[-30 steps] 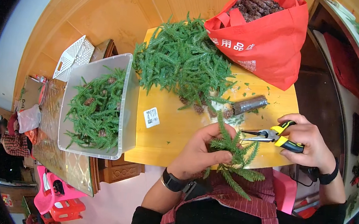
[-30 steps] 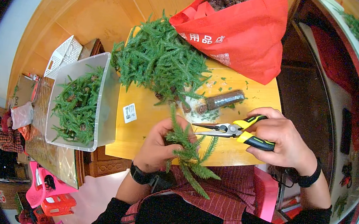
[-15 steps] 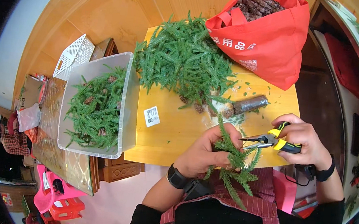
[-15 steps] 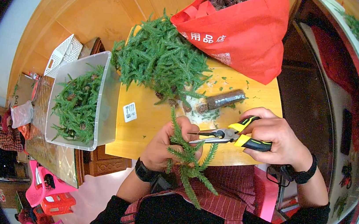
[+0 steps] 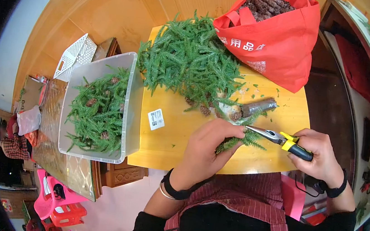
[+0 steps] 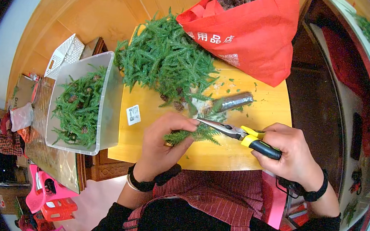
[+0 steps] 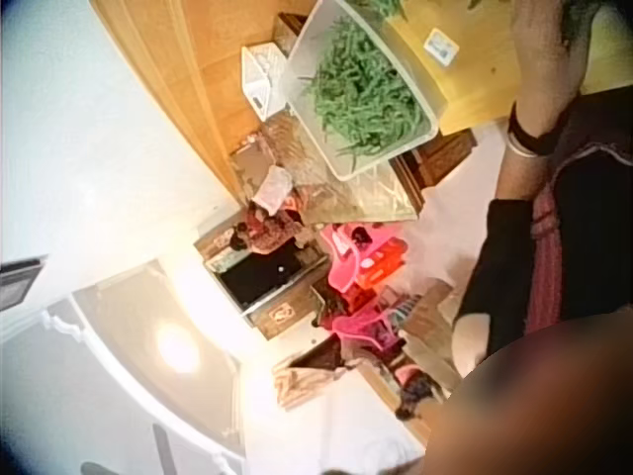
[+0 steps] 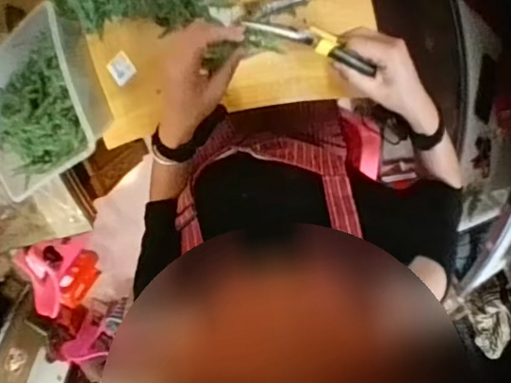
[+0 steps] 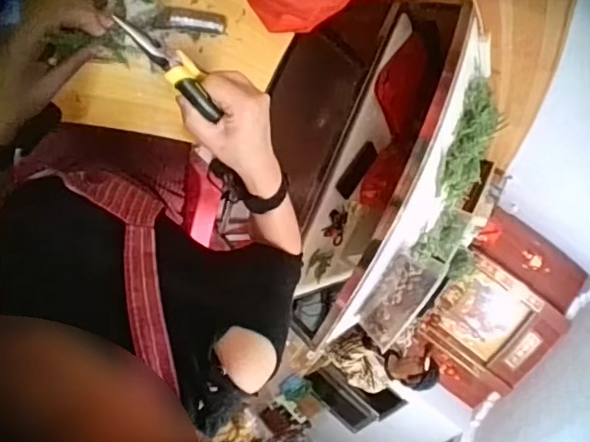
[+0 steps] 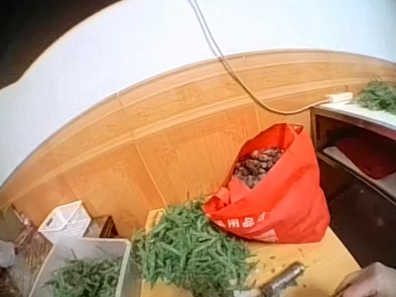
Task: Trimming and sorting green plant branches using a hand tool at a workbench.
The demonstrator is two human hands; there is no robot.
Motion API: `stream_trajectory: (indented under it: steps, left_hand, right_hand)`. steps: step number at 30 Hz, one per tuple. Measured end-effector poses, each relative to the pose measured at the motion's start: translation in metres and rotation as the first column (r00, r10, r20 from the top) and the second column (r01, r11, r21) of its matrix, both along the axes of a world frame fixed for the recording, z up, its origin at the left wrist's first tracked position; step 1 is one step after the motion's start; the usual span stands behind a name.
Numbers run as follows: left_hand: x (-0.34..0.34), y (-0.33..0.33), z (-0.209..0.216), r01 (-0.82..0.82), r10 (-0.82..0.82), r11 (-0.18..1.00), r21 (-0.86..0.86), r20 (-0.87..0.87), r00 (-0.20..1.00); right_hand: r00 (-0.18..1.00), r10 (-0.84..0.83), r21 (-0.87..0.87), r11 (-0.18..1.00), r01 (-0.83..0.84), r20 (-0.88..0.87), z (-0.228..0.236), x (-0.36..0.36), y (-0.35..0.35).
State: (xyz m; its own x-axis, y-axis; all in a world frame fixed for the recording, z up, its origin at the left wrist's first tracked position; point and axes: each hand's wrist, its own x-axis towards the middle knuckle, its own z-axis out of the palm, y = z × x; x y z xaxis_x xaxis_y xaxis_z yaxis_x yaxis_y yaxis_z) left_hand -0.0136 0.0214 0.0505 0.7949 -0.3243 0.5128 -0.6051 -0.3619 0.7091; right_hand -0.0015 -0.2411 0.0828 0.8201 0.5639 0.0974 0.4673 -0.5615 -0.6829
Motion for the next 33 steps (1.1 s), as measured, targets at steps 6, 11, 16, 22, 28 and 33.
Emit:
stream_trajectory:
  steps: [6,11,16,22,28,33]
  left_hand:
    - [-0.006,0.004,-0.006,0.088,-0.385,0.800,-0.594,-0.395,0.834]
    - [-0.008,0.000,-0.009,-0.036,-0.590,0.660,-0.751,-0.547,0.594]
    - [-0.009,-0.001,-0.019,-0.064,-0.718,0.555,-0.829,-0.517,0.465]
    - [-0.008,-0.002,-0.013,-0.104,-0.726,0.547,-0.831,-0.533,0.434]
    - [-0.002,0.000,-0.002,0.049,-0.142,0.958,-0.284,-0.314,0.939]
    - [-0.006,-0.001,-0.003,0.036,-0.158,0.940,-0.340,-0.338,0.928]
  right_hand:
    - [0.983,0.154,0.062,0.985,-0.160,0.097,-0.004,0.010,-0.003]
    - [0.976,0.209,0.190,0.957,-0.217,0.066,-0.010,0.015,-0.001]
    - [0.959,0.277,0.221,0.933,-0.284,0.065,-0.015,0.018,0.001]
    - [0.969,0.242,0.210,0.946,-0.247,0.049,-0.012,0.015,-0.003]
    - [0.997,0.075,0.072,0.994,-0.077,0.033,-0.001,0.001,0.000]
    - [0.999,0.029,0.074,0.997,-0.027,-0.034,-0.002,-0.002,-0.006]
